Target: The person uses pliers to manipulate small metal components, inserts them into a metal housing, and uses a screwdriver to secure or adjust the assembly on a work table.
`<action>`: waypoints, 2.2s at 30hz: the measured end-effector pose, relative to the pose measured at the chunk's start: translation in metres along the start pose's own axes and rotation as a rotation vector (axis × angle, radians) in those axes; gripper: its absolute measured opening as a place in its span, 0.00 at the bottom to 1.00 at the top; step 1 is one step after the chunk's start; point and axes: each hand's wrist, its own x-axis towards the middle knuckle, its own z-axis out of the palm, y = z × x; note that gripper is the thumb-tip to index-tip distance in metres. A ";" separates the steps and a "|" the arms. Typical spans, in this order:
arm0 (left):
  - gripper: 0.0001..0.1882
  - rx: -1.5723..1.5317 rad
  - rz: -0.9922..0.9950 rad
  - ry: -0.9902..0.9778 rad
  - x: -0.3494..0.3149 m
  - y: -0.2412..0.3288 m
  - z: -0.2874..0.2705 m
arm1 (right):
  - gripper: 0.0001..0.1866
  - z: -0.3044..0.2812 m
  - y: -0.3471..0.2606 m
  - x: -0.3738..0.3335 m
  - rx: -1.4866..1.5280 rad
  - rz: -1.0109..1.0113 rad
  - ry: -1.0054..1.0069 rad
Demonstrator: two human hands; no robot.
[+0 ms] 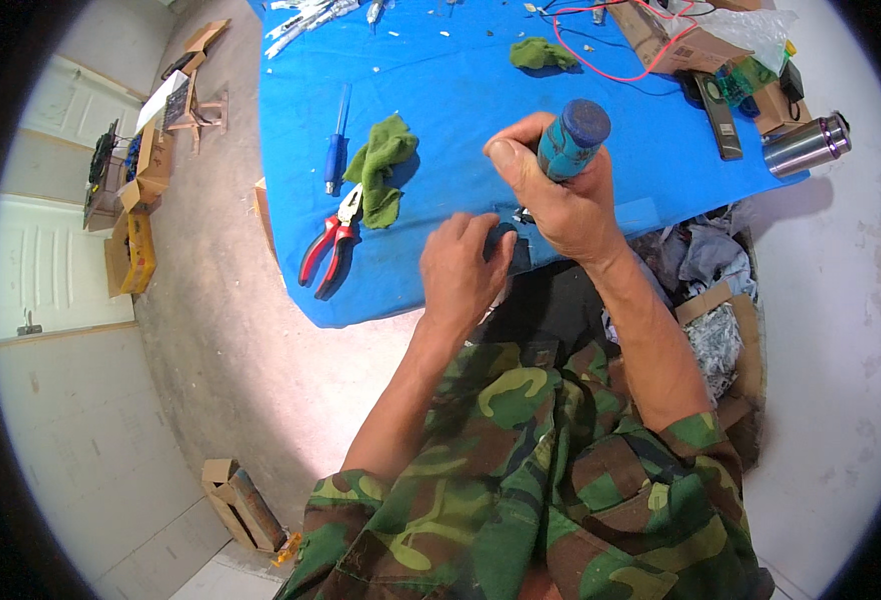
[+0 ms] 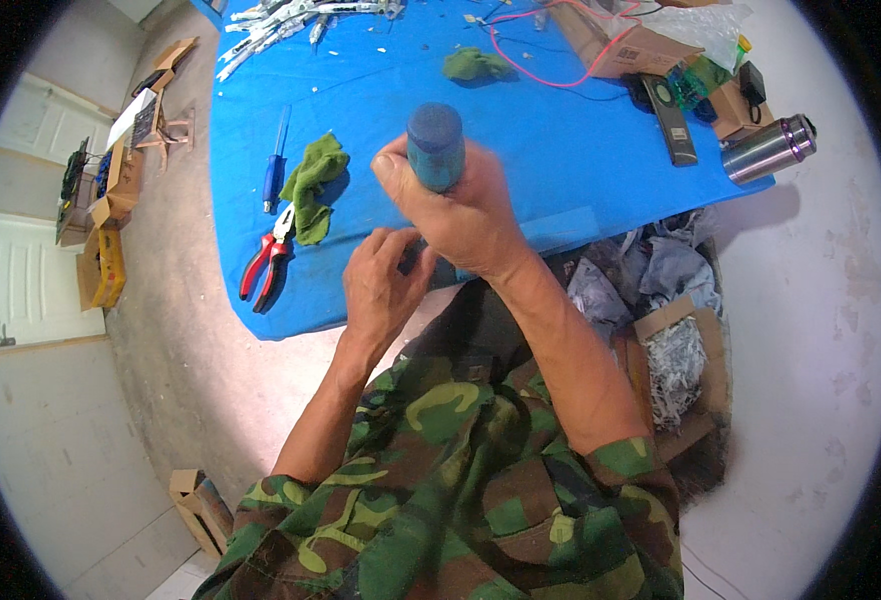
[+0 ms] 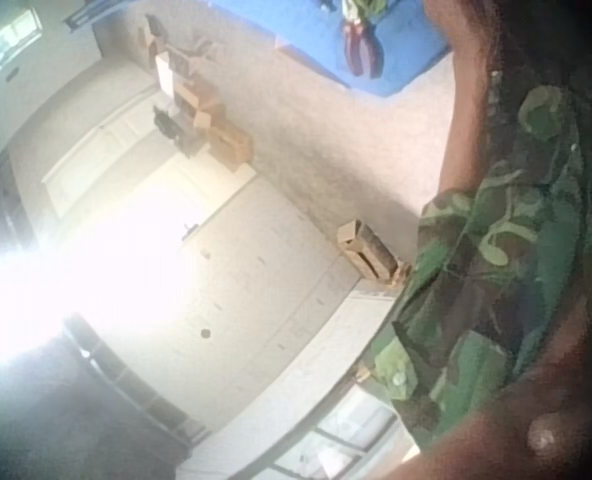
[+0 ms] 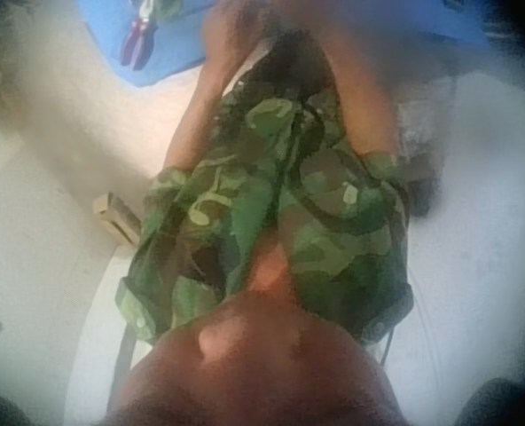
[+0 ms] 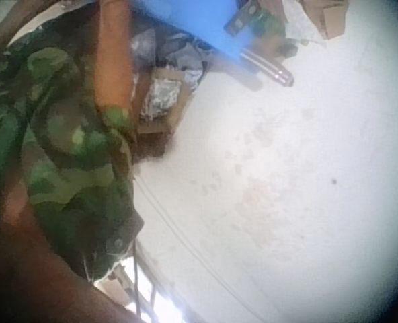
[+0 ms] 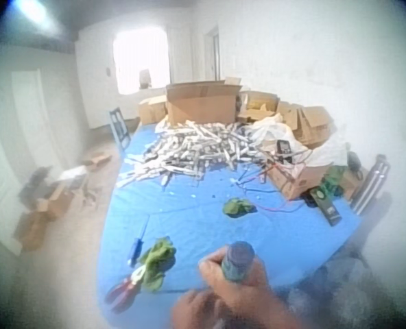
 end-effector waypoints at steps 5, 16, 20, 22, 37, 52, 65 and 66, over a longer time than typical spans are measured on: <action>0.12 0.024 0.022 0.019 -0.003 0.000 -0.003 | 0.03 -0.002 0.000 -0.002 0.000 0.037 -0.002; 0.17 0.460 0.026 0.207 -0.004 -0.043 -0.114 | 0.04 0.002 -0.006 -0.004 -0.097 -0.028 -0.046; 0.28 0.680 -0.120 0.104 -0.021 -0.071 -0.150 | 0.05 0.005 -0.005 -0.003 -0.081 -0.032 -0.053; 0.32 0.684 -0.147 0.045 -0.028 -0.082 -0.157 | 0.05 0.004 -0.004 -0.003 -0.066 -0.045 -0.042; 0.21 -0.473 -0.803 -0.008 -0.036 -0.091 -0.186 | 0.05 0.000 -0.007 -0.004 0.005 -0.037 -0.033; 0.35 -0.671 -0.047 -0.129 0.051 0.104 -0.192 | 0.07 0.001 -0.013 -0.005 0.001 0.045 -0.080; 0.32 -0.153 0.165 -0.029 0.058 0.125 -0.183 | 0.07 -0.003 -0.010 -0.007 0.036 0.020 -0.060; 0.32 -0.109 0.220 -0.001 0.062 0.128 -0.186 | 0.07 -0.003 -0.012 -0.007 0.031 0.036 -0.060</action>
